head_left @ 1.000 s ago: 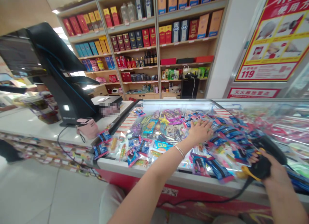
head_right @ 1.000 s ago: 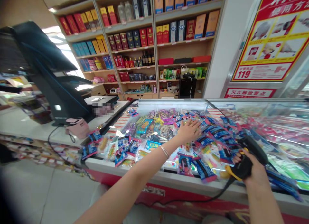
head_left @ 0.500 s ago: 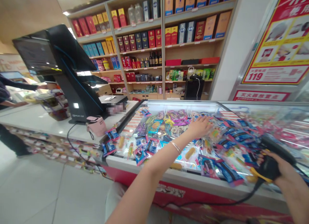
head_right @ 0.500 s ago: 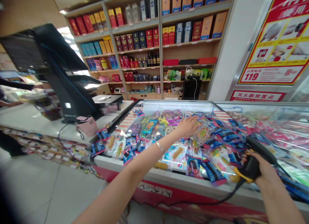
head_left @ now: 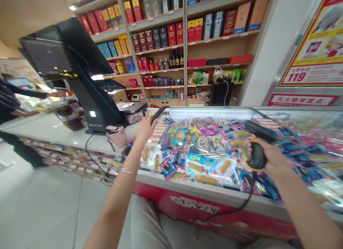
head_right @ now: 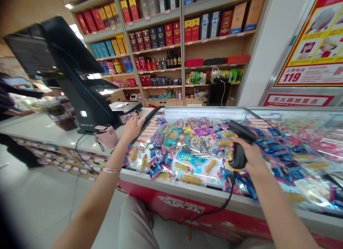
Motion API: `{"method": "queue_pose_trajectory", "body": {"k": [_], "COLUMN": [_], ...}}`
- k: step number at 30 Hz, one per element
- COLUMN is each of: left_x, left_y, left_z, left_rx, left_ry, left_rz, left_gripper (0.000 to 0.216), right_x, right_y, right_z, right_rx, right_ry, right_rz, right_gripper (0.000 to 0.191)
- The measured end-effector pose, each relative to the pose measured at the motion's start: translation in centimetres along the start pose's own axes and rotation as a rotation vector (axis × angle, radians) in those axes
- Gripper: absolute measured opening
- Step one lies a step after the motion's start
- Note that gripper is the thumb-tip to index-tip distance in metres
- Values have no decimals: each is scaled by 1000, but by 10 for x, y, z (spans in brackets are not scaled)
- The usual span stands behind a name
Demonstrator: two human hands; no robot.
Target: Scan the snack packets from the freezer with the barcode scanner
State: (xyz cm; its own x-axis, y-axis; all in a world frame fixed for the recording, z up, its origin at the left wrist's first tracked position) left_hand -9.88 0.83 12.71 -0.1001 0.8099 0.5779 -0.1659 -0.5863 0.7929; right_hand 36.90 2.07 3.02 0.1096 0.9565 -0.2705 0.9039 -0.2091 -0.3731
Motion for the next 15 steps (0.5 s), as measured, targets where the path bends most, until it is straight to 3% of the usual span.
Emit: {"method": "queue_pose_trajectory", "body": {"k": [5, 9, 12, 15], "left_x": [-33, -68, -87, -90], "left_y": [-15, -36, -50, -62], "left_z": [-52, -77, -84, -81], "left_rx": [18, 236, 358, 408], "left_ry": [140, 394, 517, 486], "left_rz": [-63, -64, -53, -37], "left_gripper": [58, 67, 66, 53], "right_x": [15, 20, 21, 28], "right_y": [-91, -151, -177, -186], "right_z": [42, 85, 116, 139], "right_rx": [-129, -239, -302, -344], "right_ry": [-20, -122, -210, -263], "right_rz": [-185, -348, -446, -500], "right_gripper": [17, 13, 10, 9]}}
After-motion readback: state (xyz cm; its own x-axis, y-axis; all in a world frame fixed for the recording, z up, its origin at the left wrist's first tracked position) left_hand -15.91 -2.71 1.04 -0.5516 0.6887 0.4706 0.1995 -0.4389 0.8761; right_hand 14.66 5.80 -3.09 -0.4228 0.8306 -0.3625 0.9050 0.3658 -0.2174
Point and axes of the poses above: each hand's wrist, its own x-axis towards the middle knuckle, its own y-axis out of the back of the hand, z = x × y, the point moved 9 cm from there along x, towards the middle knuckle, and after that the axes turned 8 degrees about -y, right-handed, at the moved point
